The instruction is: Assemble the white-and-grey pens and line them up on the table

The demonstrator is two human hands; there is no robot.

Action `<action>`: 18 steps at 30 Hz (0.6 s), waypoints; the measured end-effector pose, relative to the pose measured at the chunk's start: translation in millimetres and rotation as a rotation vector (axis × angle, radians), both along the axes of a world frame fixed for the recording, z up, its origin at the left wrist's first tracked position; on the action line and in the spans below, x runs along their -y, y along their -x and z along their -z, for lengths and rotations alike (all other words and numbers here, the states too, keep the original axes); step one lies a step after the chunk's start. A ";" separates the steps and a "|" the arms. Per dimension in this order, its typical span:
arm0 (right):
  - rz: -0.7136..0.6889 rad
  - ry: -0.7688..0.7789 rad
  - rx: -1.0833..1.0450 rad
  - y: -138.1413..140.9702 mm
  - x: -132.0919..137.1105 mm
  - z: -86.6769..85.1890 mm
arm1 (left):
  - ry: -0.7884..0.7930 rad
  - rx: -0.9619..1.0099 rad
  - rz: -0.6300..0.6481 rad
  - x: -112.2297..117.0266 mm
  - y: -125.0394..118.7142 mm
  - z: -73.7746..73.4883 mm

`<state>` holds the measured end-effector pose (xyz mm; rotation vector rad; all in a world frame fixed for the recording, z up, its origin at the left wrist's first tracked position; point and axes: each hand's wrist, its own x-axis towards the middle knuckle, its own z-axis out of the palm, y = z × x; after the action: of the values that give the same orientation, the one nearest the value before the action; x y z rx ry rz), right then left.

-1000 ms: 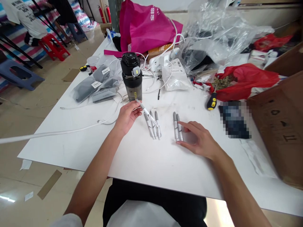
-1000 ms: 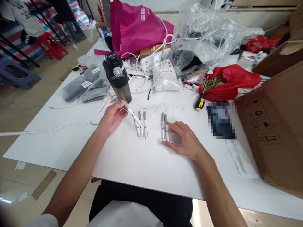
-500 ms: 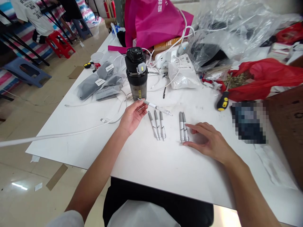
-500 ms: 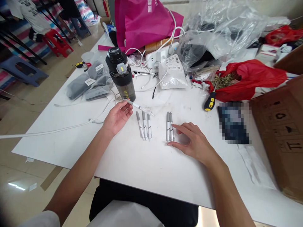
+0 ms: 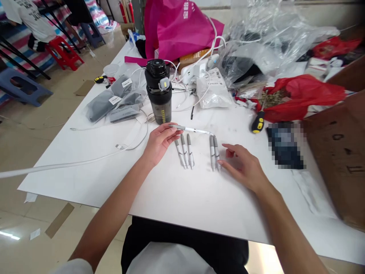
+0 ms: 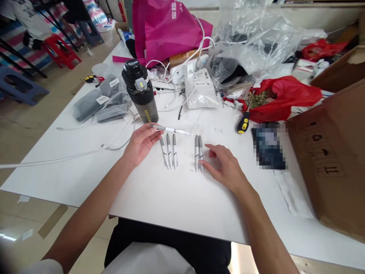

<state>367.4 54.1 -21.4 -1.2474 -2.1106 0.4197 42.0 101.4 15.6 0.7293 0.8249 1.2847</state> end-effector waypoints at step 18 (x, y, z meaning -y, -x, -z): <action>0.014 0.094 -0.443 70.5 -24.7 -25.5 | -0.095 -0.155 0.197 11.0 -12.3 0.3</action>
<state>296.9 78.8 4.1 -1.0994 -1.7205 0.7232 54.3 90.4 15.3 0.9713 0.7983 1.1060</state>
